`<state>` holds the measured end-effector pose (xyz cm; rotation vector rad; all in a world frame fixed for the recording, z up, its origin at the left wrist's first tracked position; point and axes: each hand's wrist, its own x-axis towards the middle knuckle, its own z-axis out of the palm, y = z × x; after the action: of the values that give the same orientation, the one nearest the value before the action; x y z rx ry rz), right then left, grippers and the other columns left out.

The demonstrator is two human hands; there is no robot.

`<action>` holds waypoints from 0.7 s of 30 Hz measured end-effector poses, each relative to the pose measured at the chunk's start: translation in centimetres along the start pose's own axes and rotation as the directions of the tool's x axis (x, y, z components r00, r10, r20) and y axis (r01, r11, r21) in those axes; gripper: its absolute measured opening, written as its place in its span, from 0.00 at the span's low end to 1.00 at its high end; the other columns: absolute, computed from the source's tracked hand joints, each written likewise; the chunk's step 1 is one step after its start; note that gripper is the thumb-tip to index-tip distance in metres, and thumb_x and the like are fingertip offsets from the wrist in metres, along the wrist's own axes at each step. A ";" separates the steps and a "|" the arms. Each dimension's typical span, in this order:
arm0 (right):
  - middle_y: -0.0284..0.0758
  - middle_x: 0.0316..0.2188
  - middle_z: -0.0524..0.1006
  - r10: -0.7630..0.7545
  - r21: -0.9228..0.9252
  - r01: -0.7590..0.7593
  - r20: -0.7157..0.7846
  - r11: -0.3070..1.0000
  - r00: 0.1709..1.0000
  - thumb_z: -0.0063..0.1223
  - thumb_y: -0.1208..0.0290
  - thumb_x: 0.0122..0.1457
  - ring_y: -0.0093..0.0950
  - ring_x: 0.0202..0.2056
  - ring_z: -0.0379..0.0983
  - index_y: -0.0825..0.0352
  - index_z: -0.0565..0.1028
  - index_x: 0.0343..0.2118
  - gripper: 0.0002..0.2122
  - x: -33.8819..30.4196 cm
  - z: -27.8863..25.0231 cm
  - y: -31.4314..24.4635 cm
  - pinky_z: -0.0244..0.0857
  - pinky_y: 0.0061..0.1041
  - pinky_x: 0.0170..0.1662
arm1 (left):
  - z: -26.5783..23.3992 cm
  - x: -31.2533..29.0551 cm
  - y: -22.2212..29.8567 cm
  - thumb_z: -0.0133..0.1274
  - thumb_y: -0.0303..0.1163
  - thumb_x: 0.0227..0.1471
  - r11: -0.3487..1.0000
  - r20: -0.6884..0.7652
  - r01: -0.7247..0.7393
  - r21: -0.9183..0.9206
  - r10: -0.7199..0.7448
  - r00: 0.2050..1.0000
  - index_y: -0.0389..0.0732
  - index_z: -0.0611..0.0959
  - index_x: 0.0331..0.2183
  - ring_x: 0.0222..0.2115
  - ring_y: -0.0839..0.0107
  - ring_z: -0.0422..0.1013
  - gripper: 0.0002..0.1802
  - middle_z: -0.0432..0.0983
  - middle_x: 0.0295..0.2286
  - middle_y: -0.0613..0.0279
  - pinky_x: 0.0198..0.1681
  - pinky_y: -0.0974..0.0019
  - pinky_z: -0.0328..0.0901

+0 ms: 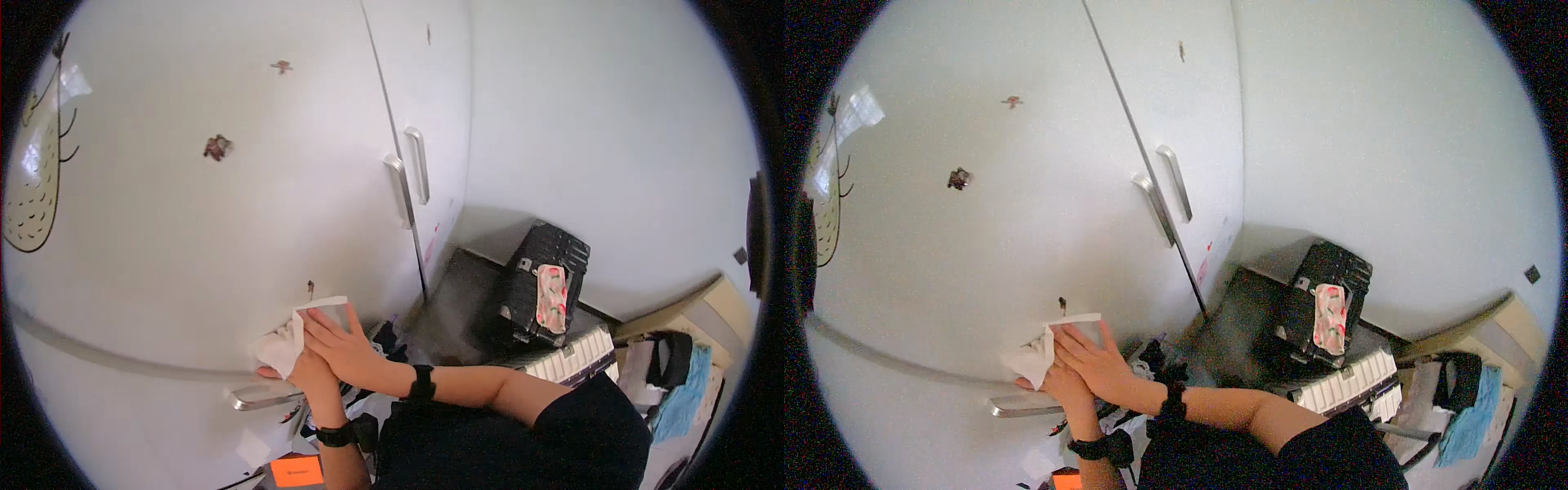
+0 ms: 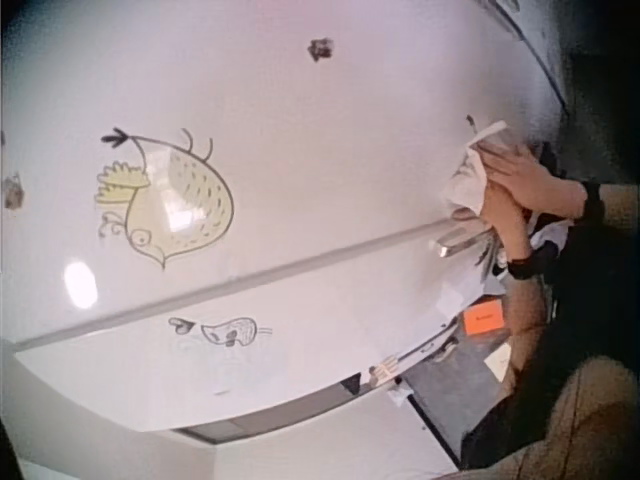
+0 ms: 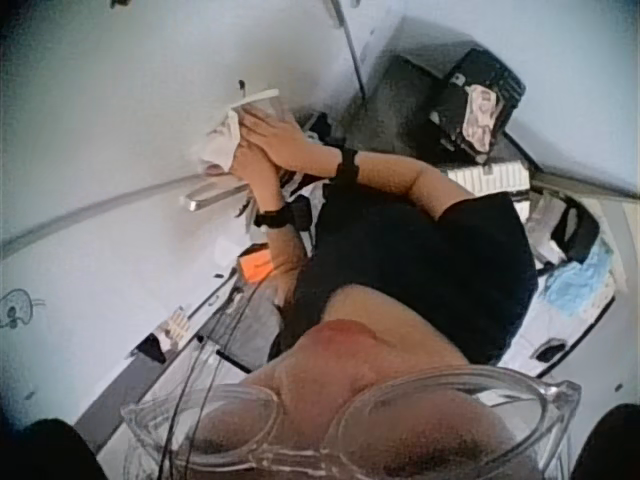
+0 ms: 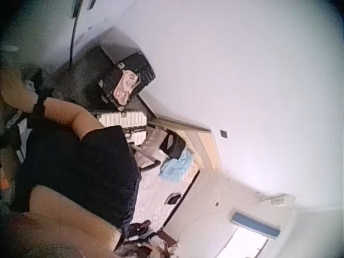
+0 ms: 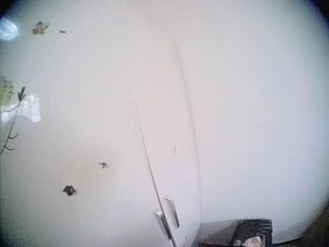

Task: Cleaning a white wardrobe by wiping its doors and handles with a cloth.

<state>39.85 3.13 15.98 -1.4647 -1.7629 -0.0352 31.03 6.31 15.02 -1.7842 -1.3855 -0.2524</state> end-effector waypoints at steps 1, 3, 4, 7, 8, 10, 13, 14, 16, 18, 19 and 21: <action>0.33 0.56 0.56 -0.006 -0.003 0.007 0.027 1.000 1.000 0.41 0.70 0.50 0.29 0.58 0.50 0.64 0.64 0.50 0.22 -0.1 0.2 0.0 0.32 0.56 0.55 | 0.0 0.0 0.1 0.34 0.52 0.55 1.000 0.018 0.008 -0.023 -0.007 1.000 0.44 0.57 0.54 0.55 0.59 0.49 0.31 0.54 0.53 0.58 0.58 0.51 0.37; 0.34 0.57 0.56 -0.028 0.001 0.028 0.055 1.000 0.998 0.41 0.70 0.50 0.29 0.58 0.50 0.64 0.64 0.51 0.22 0.0 0.1 0.1 0.33 0.56 0.55 | 0.2 -0.1 0.0 0.33 0.48 0.56 0.997 0.054 0.022 -0.071 -0.018 0.998 0.42 0.59 0.53 0.54 0.59 0.50 0.28 0.56 0.53 0.57 0.58 0.56 0.38; 0.35 0.56 0.56 -0.025 -0.007 0.025 0.065 1.000 0.998 0.41 0.70 0.50 0.30 0.58 0.50 0.64 0.64 0.50 0.22 0.0 0.0 0.2 0.35 0.54 0.55 | 0.4 -0.1 0.0 0.33 0.46 0.56 0.995 0.072 0.029 -0.095 -0.022 0.997 0.41 0.60 0.52 0.54 0.59 0.51 0.27 0.57 0.52 0.56 0.58 0.58 0.39; 0.36 0.56 0.56 -0.043 -0.001 0.043 0.063 0.999 0.997 0.41 0.70 0.49 0.31 0.58 0.50 0.64 0.64 0.50 0.22 -0.2 0.7 0.6 0.39 0.49 0.56 | 1.0 -0.4 0.3 0.33 0.42 0.57 0.942 0.126 0.090 -0.324 -0.051 0.991 0.39 0.62 0.51 0.54 0.60 0.52 0.24 0.58 0.52 0.55 0.58 0.60 0.40; 0.37 0.56 0.56 -0.053 0.007 0.053 0.048 0.999 0.997 0.40 0.70 0.49 0.32 0.58 0.50 0.65 0.64 0.50 0.22 -0.1 0.7 0.8 0.41 0.46 0.56 | 1.0 -0.4 0.4 0.34 0.39 0.56 0.843 0.157 0.136 -0.520 -0.061 0.986 0.39 0.62 0.51 0.53 0.61 0.52 0.23 0.58 0.51 0.55 0.58 0.59 0.41; 0.38 0.56 0.56 -0.072 0.021 0.070 0.062 0.997 0.995 0.40 0.70 0.49 0.33 0.58 0.50 0.65 0.64 0.50 0.21 -0.1 0.4 1.2 0.42 0.44 0.56 | 0.6 -0.3 0.6 0.34 0.39 0.56 0.892 0.166 0.086 -0.444 -0.012 0.986 0.39 0.62 0.51 0.53 0.61 0.53 0.23 0.59 0.51 0.55 0.57 0.58 0.41; 0.39 0.56 0.57 -0.081 0.002 0.081 0.064 0.997 0.995 0.41 0.70 0.49 0.34 0.58 0.50 0.66 0.65 0.49 0.21 0.4 0.2 2.0 0.43 0.44 0.56 | -1.6 1.9 0.8 0.37 0.39 0.54 0.872 0.413 0.156 -0.463 0.056 0.909 0.40 0.59 0.54 0.53 0.59 0.53 0.26 0.57 0.52 0.56 0.57 0.52 0.41; 0.40 0.56 0.56 -0.075 -0.033 0.077 0.052 0.996 0.996 0.41 0.70 0.49 0.34 0.58 0.50 0.67 0.65 0.48 0.21 0.5 0.1 2.3 0.43 0.45 0.56 | -2.2 2.3 0.9 0.39 0.39 0.52 0.799 0.614 0.302 -0.521 0.104 0.783 0.42 0.55 0.56 0.54 0.56 0.53 0.31 0.55 0.53 0.56 0.56 0.46 0.40; 0.38 0.57 0.55 -0.045 -0.044 0.049 0.086 0.998 0.995 0.40 0.70 0.49 0.32 0.58 0.49 0.66 0.64 0.49 0.21 0.7 -0.2 2.7 0.41 0.44 0.57 | -1.2 1.7 1.7 0.39 0.39 0.52 0.865 0.484 0.181 -0.468 0.079 0.871 0.41 0.55 0.56 0.54 0.57 0.53 0.30 0.55 0.53 0.56 0.56 0.48 0.41; 0.36 0.58 0.53 -0.013 -0.062 0.020 0.116 0.998 0.993 0.40 0.69 0.50 0.30 0.59 0.48 0.66 0.64 0.50 0.22 1.0 -0.6 3.5 0.39 0.44 0.58 | -0.4 1.6 2.8 0.38 0.39 0.53 0.918 0.338 0.065 -0.391 0.077 0.938 0.41 0.55 0.56 0.54 0.58 0.52 0.30 0.55 0.53 0.56 0.57 0.50 0.42; 0.38 0.58 0.54 -0.028 -0.091 0.035 0.083 0.995 0.996 0.40 0.69 0.50 0.32 0.59 0.48 0.66 0.64 0.50 0.22 1.1 -0.8 4.0 0.38 0.45 0.58 | 0.0 1.8 3.3 0.39 0.40 0.52 0.925 0.288 0.062 -0.375 0.053 0.956 0.42 0.57 0.55 0.54 0.58 0.52 0.29 0.56 0.53 0.57 0.54 0.45 0.41; 0.40 0.57 0.54 -0.043 -0.117 0.049 0.055 0.992 0.998 0.40 0.69 0.50 0.33 0.59 0.48 0.67 0.64 0.50 0.22 1.0 -0.8 4.9 0.38 0.47 0.58 | 0.5 2.5 4.4 0.41 0.42 0.51 0.938 0.187 0.052 -0.341 0.013 0.982 0.44 0.61 0.53 0.53 0.58 0.51 0.28 0.57 0.51 0.58 0.49 0.35 0.40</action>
<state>44.34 5.15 14.85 -1.5211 -1.8643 -0.1284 35.59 8.25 14.04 -2.1278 -1.5663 -0.3654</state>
